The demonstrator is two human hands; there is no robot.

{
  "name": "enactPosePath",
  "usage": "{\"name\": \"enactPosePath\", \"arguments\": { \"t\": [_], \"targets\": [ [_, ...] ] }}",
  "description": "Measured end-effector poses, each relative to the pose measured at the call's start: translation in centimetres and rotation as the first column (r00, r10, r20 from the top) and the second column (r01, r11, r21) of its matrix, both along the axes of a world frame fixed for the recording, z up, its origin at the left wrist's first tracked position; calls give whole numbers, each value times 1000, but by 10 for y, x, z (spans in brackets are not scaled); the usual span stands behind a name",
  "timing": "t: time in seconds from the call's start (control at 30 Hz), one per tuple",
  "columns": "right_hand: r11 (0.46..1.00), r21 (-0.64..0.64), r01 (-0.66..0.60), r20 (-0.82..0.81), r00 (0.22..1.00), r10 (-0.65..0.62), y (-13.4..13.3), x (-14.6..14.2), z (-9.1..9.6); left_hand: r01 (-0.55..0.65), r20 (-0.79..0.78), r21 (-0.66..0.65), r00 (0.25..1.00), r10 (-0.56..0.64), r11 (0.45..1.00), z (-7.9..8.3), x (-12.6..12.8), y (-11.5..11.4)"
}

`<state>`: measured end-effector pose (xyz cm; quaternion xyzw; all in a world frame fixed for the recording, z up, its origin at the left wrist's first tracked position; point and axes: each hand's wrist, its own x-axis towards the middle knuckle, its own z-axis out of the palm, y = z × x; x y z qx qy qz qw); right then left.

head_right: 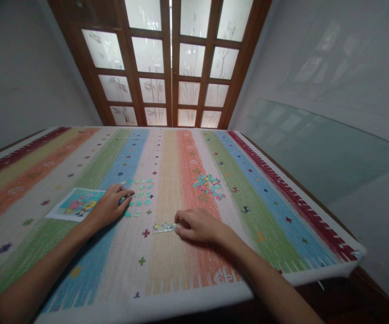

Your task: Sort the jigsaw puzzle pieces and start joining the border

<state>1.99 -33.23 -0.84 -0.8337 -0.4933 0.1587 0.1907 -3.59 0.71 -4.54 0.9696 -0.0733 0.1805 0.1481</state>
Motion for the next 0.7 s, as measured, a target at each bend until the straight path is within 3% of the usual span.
{"name": "enactPosePath", "arguments": {
  "t": [0.33,0.7],
  "targets": [
    [1000,-21,12,-11,1000,-13,1,0,0,-23,-8,-82,1000,22,996,3,-2,-2],
    [999,-42,7,-2,1000,-7,1,0,1,-22,1,-77,1000,23,997,12,-7,-8]
  ]
}}
